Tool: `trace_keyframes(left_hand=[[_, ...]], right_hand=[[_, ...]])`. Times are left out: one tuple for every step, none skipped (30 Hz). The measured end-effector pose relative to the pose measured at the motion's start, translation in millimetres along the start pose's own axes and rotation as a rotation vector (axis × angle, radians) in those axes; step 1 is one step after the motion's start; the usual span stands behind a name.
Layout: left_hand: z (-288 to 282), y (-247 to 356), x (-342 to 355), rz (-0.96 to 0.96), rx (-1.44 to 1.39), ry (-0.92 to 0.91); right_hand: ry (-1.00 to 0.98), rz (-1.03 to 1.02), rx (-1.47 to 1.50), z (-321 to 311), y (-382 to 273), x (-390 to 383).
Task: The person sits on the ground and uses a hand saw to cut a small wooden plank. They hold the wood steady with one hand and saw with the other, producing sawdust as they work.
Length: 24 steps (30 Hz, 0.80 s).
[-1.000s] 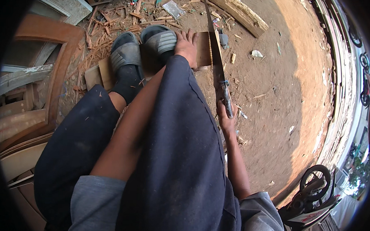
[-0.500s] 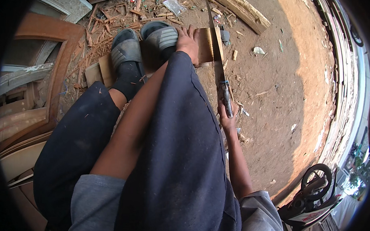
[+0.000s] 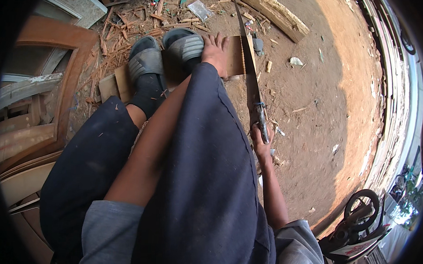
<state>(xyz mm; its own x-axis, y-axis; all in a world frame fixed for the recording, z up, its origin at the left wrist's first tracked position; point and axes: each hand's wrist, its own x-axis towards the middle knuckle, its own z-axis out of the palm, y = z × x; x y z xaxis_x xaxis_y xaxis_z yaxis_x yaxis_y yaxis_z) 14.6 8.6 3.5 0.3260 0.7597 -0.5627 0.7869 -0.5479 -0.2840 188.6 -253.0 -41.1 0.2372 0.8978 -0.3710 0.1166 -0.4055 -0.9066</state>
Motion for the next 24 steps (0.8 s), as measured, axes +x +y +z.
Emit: trace_keyframes(left_hand=[[3.8,-8.9,-4.7,-0.029,0.011,-0.010],[6.1,-18.1,-10.7,-0.058,0.022,-0.022],[9.6,-23.9,-14.5,-0.079,0.001,-0.036],[7.5,-13.1,-7.1,-0.047,-0.010,-0.018],[4.3,-3.2,-1.7,-0.015,-0.022,-0.002],[4.3,-3.9,-1.2,-0.020,-0.021,0.003],[4.7,-4.6,-1.2,-0.024,-0.025,-0.005],[5.2,-4.9,-1.6,-0.026,-0.029,-0.013],[5.2,-5.6,-0.7,-0.029,-0.032,-0.019],[-0.1,-1.1,2.5,-0.014,-0.021,0.001],[2.9,-3.0,0.3,-0.024,-0.010,-0.004],[6.3,-5.1,-2.2,-0.033,0.001,-0.008],[11.9,-19.2,-10.3,-0.086,0.014,-0.022],[10.6,-11.0,-4.2,-0.068,0.009,-0.009],[7.9,-3.4,0.3,-0.050,0.004,0.003],[5.3,-1.7,2.9,-0.045,0.024,0.002],[5.9,-2.0,2.3,-0.047,0.040,-0.008],[6.6,-2.3,1.8,-0.049,0.056,-0.018],[8.0,-5.1,0.1,-0.061,0.047,-0.031],[6.8,-4.7,0.3,-0.061,0.038,-0.035],[5.7,-4.0,0.5,-0.060,0.029,-0.038],[5.7,-3.3,1.0,-0.061,0.032,-0.034],[8.1,-4.6,0.5,-0.068,0.036,-0.036],[8.6,-4.8,0.4,-0.074,0.039,-0.033]], right_hand=[[-0.045,-0.020,-0.043,-5.8,12.4,-14.8],[-0.069,-0.054,-0.067,-12.4,24.3,-32.7],[-0.083,-0.082,-0.100,-15.8,26.6,-48.2],[-0.054,-0.112,-0.191,-30.4,40.7,-66.3],[-0.029,-0.141,-0.283,-41.2,55.5,-81.7],[-0.034,-0.186,-0.354,-41.2,56.7,-84.4],[-0.055,-0.192,-0.338,-42.2,58.1,-84.6],[-0.062,-0.220,-0.333,-41.7,60.6,-82.0],[-0.068,-0.250,-0.328,-40.7,64.4,-77.8],[-0.057,-0.275,-0.333,-42.9,66.6,-75.0],[-0.088,-0.276,-0.256,-36.0,57.4,-60.2],[-0.093,-0.200,-0.214,-31.1,47.4,-44.0],[-0.150,-0.250,-0.178,-15.8,32.2,-17.1],[-0.146,-0.268,-0.181,-16.8,26.4,-4.1],[-0.109,-0.229,-0.177,-17.8,22.9,-3.6],[-0.086,-0.203,-0.157,-13.3,19.2,-1.8],[-0.075,-0.175,-0.137,-7.0,13.6,-1.5],[-0.054,-0.176,-0.142,-1.8,7.6,-2.4],[-0.040,-0.177,-0.142,6.6,-1.7,-3.3],[-0.010,-0.176,-0.147,12.9,-6.3,-5.1],[-0.014,-0.124,-0.094,21.0,-6.6,1.4],[-0.003,-0.117,-0.088,29.9,-18.8,9.2],[0.000,-0.110,-0.078,39.7,-41.8,18.9],[0.006,-0.105,-0.071,45.7,-57.5,30.7]])
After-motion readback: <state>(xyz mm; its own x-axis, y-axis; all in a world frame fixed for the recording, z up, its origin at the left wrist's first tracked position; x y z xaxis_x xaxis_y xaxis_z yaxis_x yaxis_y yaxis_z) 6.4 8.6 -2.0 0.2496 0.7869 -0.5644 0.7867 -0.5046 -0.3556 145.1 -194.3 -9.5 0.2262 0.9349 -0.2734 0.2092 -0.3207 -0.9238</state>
